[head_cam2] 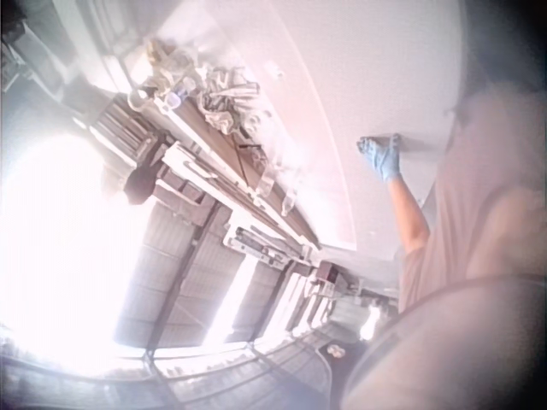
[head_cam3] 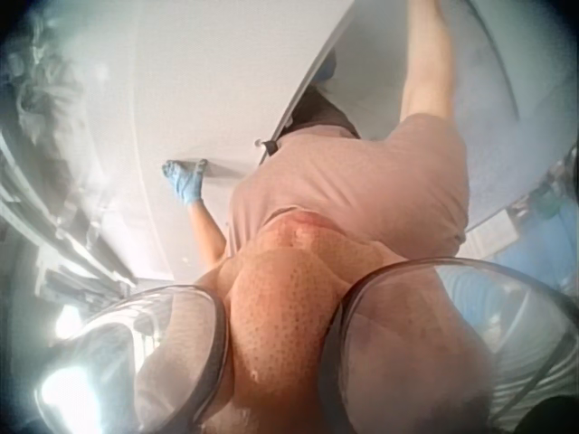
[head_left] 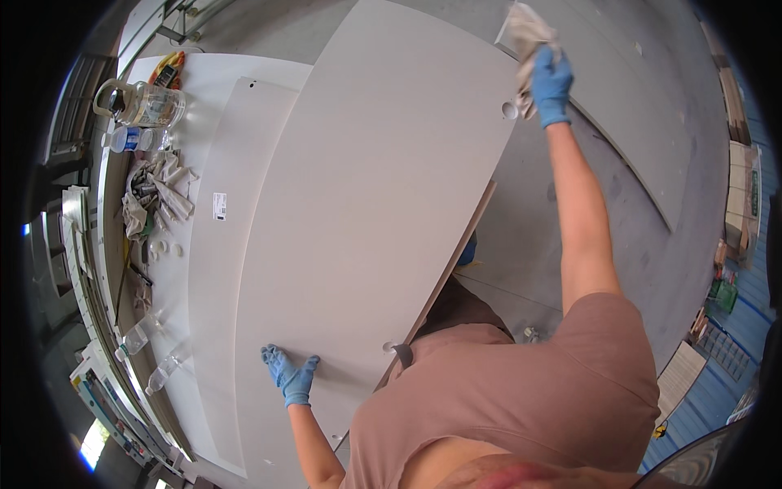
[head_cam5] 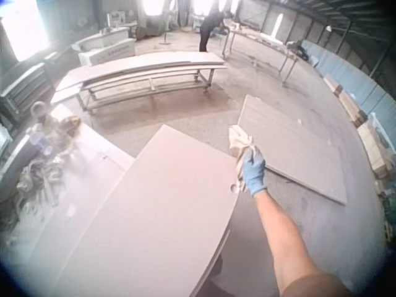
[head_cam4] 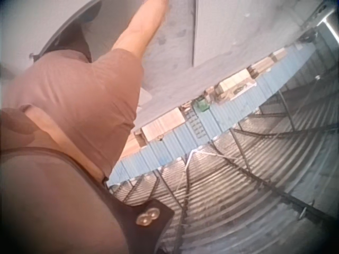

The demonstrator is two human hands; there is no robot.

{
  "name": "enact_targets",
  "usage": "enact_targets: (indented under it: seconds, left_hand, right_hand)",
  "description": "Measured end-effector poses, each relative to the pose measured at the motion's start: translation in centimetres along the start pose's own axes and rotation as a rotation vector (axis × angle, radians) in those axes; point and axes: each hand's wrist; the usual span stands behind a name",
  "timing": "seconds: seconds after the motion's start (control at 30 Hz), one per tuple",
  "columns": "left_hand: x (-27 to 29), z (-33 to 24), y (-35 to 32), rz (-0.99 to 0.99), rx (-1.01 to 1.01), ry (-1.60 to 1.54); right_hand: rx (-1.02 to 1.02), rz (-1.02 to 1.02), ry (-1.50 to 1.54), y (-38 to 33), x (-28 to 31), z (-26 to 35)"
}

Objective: The person wipes a large white panel with a cloth, then applies a white adhesive from a tube along the panel's edge. They continue wiping the panel surface and reapply adhesive to the same edge area.

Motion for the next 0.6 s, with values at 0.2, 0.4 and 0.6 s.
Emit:
enact_targets:
  seconds: [0.2,0.4,0.6]
  left_hand:
    - [0.5,-0.5,0.1,0.048,0.035,0.033]
    - [0.3,-0.2,0.0,0.046,0.027,0.02]
    - [-0.3,0.4,0.2,0.005,0.01,0.027]
  right_hand:
    - [0.52,1.186,0.213,-21.0,-6.3,13.7]
    - [0.881,1.174,0.051,-23.4,-10.9,13.5]
    - [0.544,0.573,-0.185,-7.2,-15.4,6.0]
Point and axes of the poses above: each hand's wrist, its own y-axis towards the middle knuckle, its own x-axis out of the back of the hand, z = x × y, and after that the axes turned 8 degrees about y, right-handed
